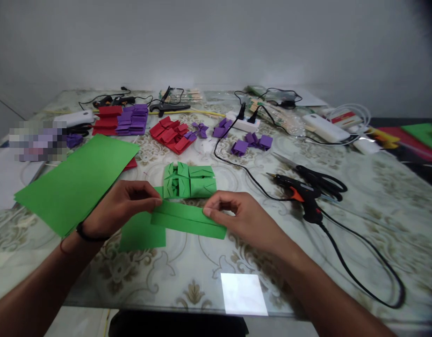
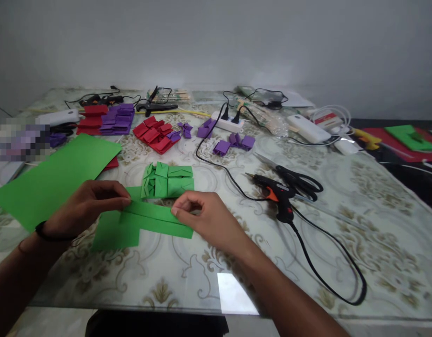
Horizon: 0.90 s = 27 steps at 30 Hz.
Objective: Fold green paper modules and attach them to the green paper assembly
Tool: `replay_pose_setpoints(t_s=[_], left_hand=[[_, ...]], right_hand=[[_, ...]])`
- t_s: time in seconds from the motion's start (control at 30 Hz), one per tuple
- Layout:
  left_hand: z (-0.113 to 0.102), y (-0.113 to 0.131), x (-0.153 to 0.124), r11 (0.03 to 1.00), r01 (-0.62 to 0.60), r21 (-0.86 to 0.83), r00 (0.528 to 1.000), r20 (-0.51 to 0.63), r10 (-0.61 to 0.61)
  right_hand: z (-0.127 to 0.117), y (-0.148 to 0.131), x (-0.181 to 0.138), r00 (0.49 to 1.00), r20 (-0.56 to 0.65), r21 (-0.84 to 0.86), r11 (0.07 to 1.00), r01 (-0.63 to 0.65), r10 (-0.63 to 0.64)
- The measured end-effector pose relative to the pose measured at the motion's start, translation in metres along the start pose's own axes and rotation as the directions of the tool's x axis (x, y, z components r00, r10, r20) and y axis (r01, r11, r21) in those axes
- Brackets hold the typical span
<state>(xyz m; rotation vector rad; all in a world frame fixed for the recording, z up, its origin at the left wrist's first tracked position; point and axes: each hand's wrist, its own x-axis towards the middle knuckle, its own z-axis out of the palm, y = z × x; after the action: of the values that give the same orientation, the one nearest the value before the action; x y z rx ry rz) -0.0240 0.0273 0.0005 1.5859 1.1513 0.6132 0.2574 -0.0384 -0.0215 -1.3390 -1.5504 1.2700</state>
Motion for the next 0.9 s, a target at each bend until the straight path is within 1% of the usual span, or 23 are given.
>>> replay_pose_setpoints(t_s=[0.13,0.23,0.3,0.4,0.43,0.5,0.6,0.67,0.73,0.8,0.87,0.9], left_hand=[[-0.005,-0.001,0.003,1.000,0.019,-0.008,0.999,0.027,-0.019],[-0.006,0.001,0.003,1.000,-0.007,0.000,0.998,0.058,0.007],[-0.003,0.003,0.002,0.999,-0.030,0.027,0.989,0.145,0.025],[0.005,0.005,-0.002,0.992,-0.035,0.118,0.949,0.317,-0.005],[0.009,0.005,-0.003,0.986,-0.038,0.165,0.933,0.358,-0.024],[0.016,0.004,-0.005,0.968,-0.046,0.249,0.915,0.399,-0.059],[0.022,0.001,-0.008,0.959,-0.025,0.283,0.914,0.395,-0.093],[0.024,0.000,-0.009,0.965,-0.004,0.264,0.929,0.358,-0.094],[0.024,-0.001,-0.010,0.978,0.033,0.206,0.954,0.285,-0.093],[0.025,-0.002,-0.009,0.989,0.083,0.119,0.968,0.225,-0.109],[0.027,-0.003,-0.009,0.993,0.106,0.059,0.966,0.231,-0.117],[0.028,-0.004,-0.009,0.994,0.093,0.056,0.963,0.248,-0.104]], right_hand=[[-0.009,0.000,0.002,0.999,-0.031,0.001,1.000,0.014,-0.014],[-0.011,0.000,0.003,0.999,-0.044,0.008,1.000,0.027,-0.026],[-0.008,0.001,0.003,0.999,-0.024,0.009,1.000,0.027,-0.027],[0.001,0.002,0.002,1.000,0.031,0.007,1.000,0.003,-0.003],[0.005,0.002,0.002,0.999,0.047,0.008,1.000,-0.004,0.004],[0.012,0.001,0.001,0.997,0.071,0.012,1.000,-0.009,0.008],[0.020,-0.001,-0.001,0.998,0.063,0.029,0.999,0.018,-0.020],[0.023,-0.002,-0.001,0.999,0.022,0.065,0.997,0.028,-0.030],[0.023,0.000,-0.001,1.000,-0.009,0.134,0.991,0.013,-0.012],[0.023,0.003,-0.001,1.000,-0.012,0.190,0.982,-0.017,0.020],[0.022,0.005,-0.001,0.999,-0.013,0.204,0.978,-0.035,0.038],[0.022,0.006,-0.001,0.999,-0.022,0.196,0.980,-0.041,0.046]])
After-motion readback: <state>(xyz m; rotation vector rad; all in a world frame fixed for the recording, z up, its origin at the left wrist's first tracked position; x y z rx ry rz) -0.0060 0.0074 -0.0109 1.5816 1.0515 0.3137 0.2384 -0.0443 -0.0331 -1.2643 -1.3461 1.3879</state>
